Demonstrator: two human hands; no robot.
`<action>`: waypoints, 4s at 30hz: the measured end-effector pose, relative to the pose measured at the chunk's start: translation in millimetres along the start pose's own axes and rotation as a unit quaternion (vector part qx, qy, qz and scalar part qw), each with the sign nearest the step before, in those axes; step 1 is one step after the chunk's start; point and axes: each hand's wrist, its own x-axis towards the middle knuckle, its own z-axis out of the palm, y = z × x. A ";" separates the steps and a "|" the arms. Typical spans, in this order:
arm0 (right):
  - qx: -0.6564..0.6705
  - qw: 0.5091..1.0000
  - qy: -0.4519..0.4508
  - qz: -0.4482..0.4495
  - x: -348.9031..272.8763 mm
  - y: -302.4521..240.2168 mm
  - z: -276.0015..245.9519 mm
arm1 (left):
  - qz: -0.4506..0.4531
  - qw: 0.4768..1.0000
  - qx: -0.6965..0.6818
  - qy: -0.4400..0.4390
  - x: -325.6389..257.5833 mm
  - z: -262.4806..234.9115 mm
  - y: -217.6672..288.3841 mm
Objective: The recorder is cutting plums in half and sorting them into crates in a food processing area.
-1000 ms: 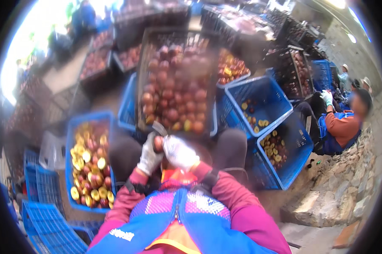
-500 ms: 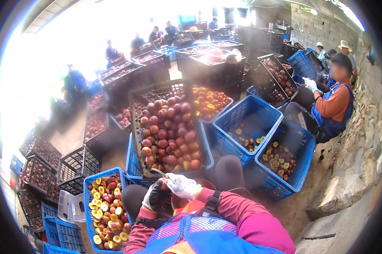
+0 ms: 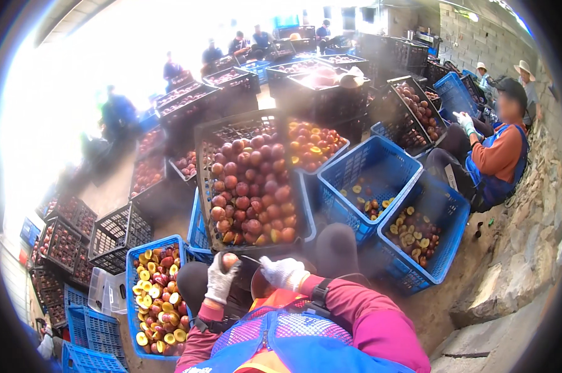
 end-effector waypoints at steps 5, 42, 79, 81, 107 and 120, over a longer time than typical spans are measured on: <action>0.073 0.964 0.252 -0.052 18.0 10.7 6.4 | -0.091 0.900 -0.416 -0.092 25.4 -26.6 19.3; 0.042 0.993 0.105 0.030 5.2 -37.1 9.0 | -0.135 0.846 -0.515 -0.026 22.9 52.3 -64.2; 0.019 0.988 0.112 -0.106 -28.7 25.6 13.0 | -0.428 0.712 -0.542 -0.126 18.9 20.5 22.7; 0.027 0.988 0.117 -0.098 -31.4 33.7 24.8 | -0.404 0.722 -0.554 -0.092 26.7 6.1 21.1; 0.066 0.992 0.107 -0.028 45.3 -19.2 33.9 | -0.013 0.990 -0.084 -0.116 13.1 57.4 -30.0; 0.088 0.978 0.183 -0.056 94.5 -50.7 68.5 | -0.126 0.736 -0.608 -0.270 23.8 18.7 -75.0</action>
